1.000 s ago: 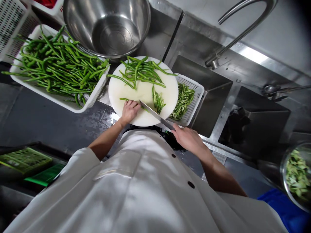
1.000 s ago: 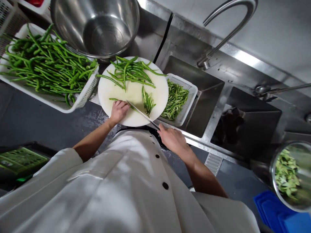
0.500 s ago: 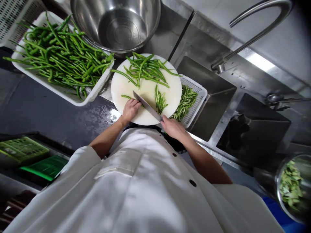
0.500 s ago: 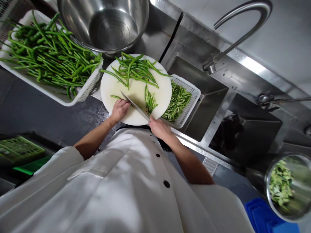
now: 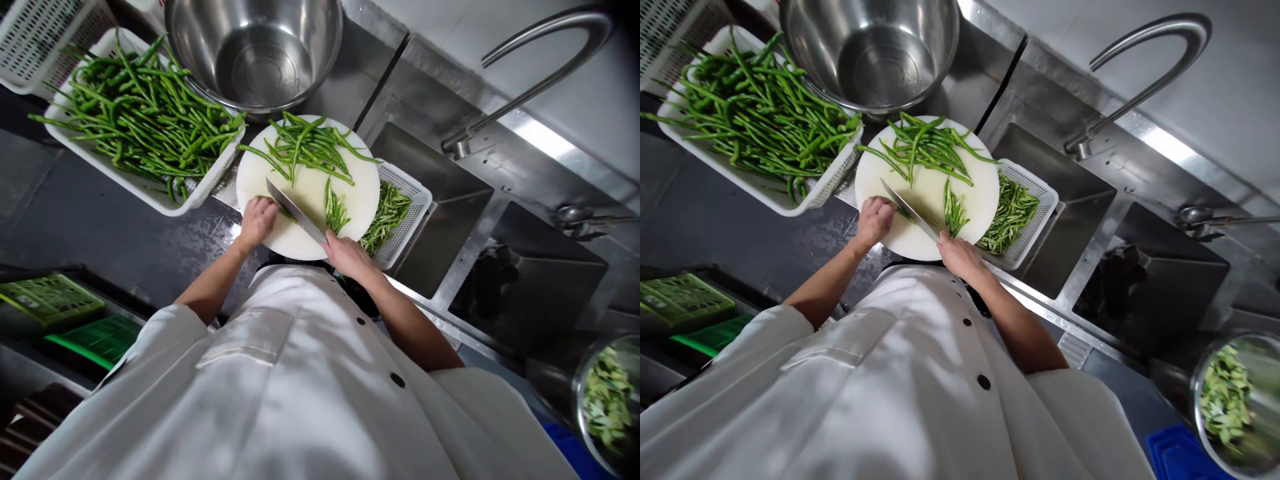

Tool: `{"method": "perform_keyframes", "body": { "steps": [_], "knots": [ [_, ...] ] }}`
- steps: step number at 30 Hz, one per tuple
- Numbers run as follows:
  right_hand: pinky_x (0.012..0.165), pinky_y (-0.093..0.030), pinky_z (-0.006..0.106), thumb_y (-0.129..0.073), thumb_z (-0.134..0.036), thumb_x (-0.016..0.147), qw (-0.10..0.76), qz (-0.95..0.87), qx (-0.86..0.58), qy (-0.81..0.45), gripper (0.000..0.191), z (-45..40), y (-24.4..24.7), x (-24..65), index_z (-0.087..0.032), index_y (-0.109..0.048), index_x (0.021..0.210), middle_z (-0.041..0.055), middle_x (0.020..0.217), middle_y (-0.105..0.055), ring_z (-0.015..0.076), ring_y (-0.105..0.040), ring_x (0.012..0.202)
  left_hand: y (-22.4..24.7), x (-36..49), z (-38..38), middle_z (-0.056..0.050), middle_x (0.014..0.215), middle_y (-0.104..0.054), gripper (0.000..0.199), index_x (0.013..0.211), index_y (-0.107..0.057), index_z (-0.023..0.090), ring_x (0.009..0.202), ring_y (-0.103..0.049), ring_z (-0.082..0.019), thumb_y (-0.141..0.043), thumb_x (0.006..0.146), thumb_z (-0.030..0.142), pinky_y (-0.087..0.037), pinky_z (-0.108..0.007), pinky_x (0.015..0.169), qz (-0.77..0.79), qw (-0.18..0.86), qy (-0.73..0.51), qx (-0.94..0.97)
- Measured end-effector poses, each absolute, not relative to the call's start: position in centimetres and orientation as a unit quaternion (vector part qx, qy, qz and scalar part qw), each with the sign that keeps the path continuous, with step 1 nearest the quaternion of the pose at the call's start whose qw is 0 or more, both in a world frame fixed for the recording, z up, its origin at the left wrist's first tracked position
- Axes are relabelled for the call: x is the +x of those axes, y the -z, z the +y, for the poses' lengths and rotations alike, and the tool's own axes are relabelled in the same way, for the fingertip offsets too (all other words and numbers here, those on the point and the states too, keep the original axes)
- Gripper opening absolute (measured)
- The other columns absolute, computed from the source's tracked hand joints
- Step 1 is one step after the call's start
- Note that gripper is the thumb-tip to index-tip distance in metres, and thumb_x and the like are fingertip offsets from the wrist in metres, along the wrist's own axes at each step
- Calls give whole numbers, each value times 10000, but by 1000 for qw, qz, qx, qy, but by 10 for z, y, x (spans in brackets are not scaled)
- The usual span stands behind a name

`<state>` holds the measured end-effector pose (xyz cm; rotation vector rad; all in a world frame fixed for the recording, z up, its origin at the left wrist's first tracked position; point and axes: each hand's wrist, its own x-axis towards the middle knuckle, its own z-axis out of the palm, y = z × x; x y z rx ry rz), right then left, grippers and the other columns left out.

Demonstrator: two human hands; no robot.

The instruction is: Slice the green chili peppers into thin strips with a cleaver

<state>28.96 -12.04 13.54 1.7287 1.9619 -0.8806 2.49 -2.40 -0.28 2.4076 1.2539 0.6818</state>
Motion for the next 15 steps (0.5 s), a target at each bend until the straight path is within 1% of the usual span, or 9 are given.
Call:
{"method": "perform_keyframes", "body": {
  "steps": [2, 7, 9, 13, 15],
  "knots": [
    [848, -502, 342, -359, -400, 1140, 201, 692, 618, 314, 376, -125, -142, 294, -190, -514, 1411, 196, 1148, -760, 318, -752, 1043, 2, 16, -14, -137, 1103, -679, 294, 1043, -736, 241, 1030, -553, -289, -448, 1062, 298, -463, -472, 918, 463, 161, -238, 838],
    [847, -505, 359, -365, -423, 1134, 223, 687, 614, 318, 408, -131, -164, 306, -179, -508, 1429, 198, 1119, -765, 340, -752, 1038, 10, 12, -4, -118, 1091, -671, 301, 1012, -747, 244, 1021, -555, -274, -451, 1058, 261, -480, -458, 942, 436, 172, -225, 854],
    [860, -507, 356, -352, -406, 1136, 220, 686, 610, 330, 407, -126, -163, 296, -167, -514, 1422, 201, 1143, -763, 334, -748, 1057, 14, 13, -4, -112, 1091, -675, 301, 1027, -746, 245, 1015, -559, -267, -448, 1064, 254, -488, -445, 938, 423, 158, -227, 863],
    [901, -505, 357, -315, -348, 1139, 201, 682, 618, 336, 440, -110, -151, 265, -121, -471, 1482, 232, 1236, -738, 333, -724, 1149, 17, 11, -2, -88, 1082, -684, 312, 1046, -738, 247, 985, -566, -247, -429, 1084, 251, -507, -416, 911, 397, 122, -236, 879],
    [886, -506, 364, -318, -359, 1140, 196, 681, 622, 334, 446, -107, -153, 262, -125, -462, 1492, 234, 1223, -738, 344, -727, 1143, 18, 10, 0, -80, 1073, -686, 313, 1045, -736, 249, 970, -568, -240, -425, 1084, 239, -513, -407, 900, 391, 112, -241, 881]
  ]
}}
